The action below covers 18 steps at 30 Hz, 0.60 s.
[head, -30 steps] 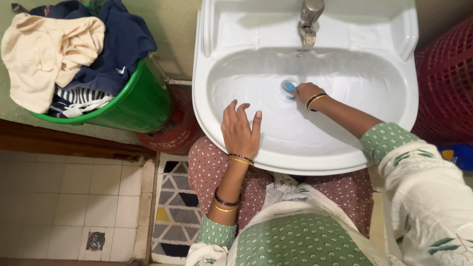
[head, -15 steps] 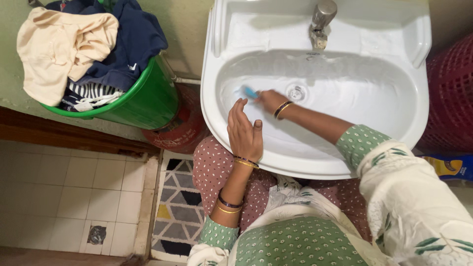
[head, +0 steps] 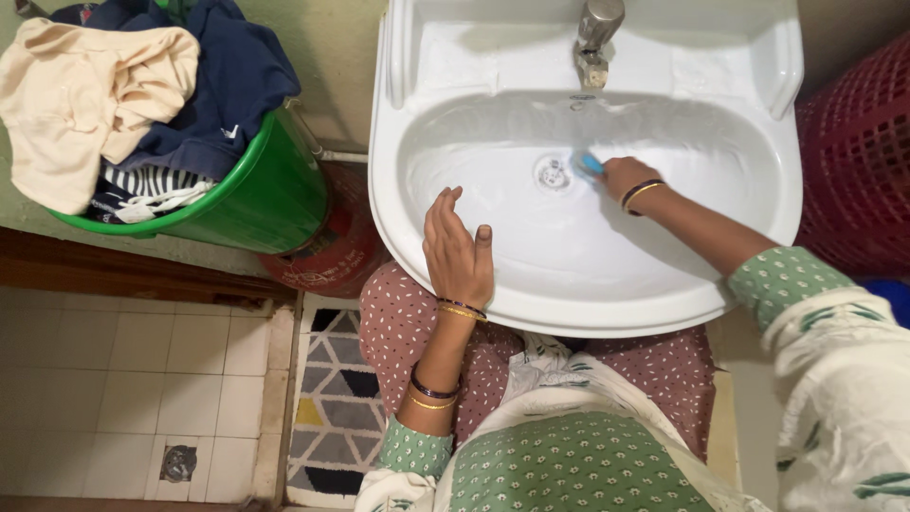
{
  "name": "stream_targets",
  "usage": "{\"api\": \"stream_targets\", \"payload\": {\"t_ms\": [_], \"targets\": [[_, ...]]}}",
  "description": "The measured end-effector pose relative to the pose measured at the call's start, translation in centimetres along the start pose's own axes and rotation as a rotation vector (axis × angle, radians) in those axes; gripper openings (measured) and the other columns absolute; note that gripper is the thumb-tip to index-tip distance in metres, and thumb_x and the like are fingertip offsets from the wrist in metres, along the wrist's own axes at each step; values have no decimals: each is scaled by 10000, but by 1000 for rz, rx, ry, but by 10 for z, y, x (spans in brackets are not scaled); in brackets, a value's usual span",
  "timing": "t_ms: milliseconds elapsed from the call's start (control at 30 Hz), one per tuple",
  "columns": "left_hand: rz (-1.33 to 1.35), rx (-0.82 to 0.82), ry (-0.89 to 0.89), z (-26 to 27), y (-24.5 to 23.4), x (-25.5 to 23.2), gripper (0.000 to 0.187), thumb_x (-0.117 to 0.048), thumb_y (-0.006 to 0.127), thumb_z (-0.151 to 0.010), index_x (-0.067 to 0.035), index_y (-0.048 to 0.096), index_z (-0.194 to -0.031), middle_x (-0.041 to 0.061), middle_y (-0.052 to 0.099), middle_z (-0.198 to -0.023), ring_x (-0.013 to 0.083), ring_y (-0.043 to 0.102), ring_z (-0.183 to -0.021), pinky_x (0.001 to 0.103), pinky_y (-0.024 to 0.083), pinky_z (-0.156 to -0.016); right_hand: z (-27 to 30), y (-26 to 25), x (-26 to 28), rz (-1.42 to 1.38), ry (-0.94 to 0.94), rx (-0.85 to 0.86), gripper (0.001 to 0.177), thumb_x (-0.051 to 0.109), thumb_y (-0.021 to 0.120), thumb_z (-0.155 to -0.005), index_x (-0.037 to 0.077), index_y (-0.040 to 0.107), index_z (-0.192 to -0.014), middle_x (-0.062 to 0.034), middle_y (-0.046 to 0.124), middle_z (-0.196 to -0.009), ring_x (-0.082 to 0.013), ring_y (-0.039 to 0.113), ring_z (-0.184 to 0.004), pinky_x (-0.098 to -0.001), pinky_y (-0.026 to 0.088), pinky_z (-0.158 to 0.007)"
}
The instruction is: The person scrubs the inside of a white ceramic sink using a blue scrubbing brush. They clean the basin, the drain area, and the faucet fixture while sitting on the floor in front of the sink.
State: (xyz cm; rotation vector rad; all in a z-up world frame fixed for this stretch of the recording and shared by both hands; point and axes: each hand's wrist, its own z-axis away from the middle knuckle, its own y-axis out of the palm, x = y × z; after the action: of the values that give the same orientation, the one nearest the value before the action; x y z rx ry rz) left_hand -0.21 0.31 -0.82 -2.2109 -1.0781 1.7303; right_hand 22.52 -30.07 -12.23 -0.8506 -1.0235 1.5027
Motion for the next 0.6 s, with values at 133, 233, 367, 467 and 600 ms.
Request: {"api": "stream_targets", "payload": {"t_ms": [133, 233, 367, 467, 600], "targets": [[-9, -16, 23, 1, 0, 2, 819, -648, 192, -1073, 33, 410, -1473, 204, 495, -1514, 416, 406, -1455, 539, 314, -1180, -24, 20, 41, -14, -81, -115, 298, 279, 580, -1000, 23, 714, -1073, -230, 733, -1042, -407, 712, -960, -511, 565, -820], [-24, -18, 30, 1, 2, 4, 806, -639, 200, -1078, 35, 402, -1471, 206, 493, -1522, 415, 408, -1455, 533, 318, -1181, -27, 18, 59, -14, -108, -38, 340, 324, 609, -999, 9, 724, -1061, -235, 734, -1027, -401, 723, -954, -494, 569, -836], [-21, -14, 32, 0, 1, 5, 799, -632, 219, -1073, 39, 401, -1469, 202, 500, -1512, 414, 414, -1447, 532, 320, -1174, -13, -9, 40, 7, -211, 349, 423, 421, 622, -990, 21, 754, -1025, -221, 766, -951, -386, 748, -931, -461, 558, -878], [-29, -11, 31, 2, 2, 4, 791, -628, 221, -1073, 34, 408, -1463, 200, 500, -1508, 412, 415, -1441, 533, 323, -1166, -15, -13, 19, 30, -169, 197, 338, 375, 626, -954, 88, 761, -1072, -189, 756, -1003, -381, 731, -946, -476, 554, -879], [-39, -14, 40, -1, 2, 4, 792, -634, 224, -1076, 36, 410, -1456, 200, 498, -1512, 416, 409, -1447, 537, 323, -1167, -34, 19, 26, 114, -172, -18, 399, 399, 601, -1003, 32, 756, -1018, -215, 748, -1009, -390, 721, -956, -494, 567, -833]]}}
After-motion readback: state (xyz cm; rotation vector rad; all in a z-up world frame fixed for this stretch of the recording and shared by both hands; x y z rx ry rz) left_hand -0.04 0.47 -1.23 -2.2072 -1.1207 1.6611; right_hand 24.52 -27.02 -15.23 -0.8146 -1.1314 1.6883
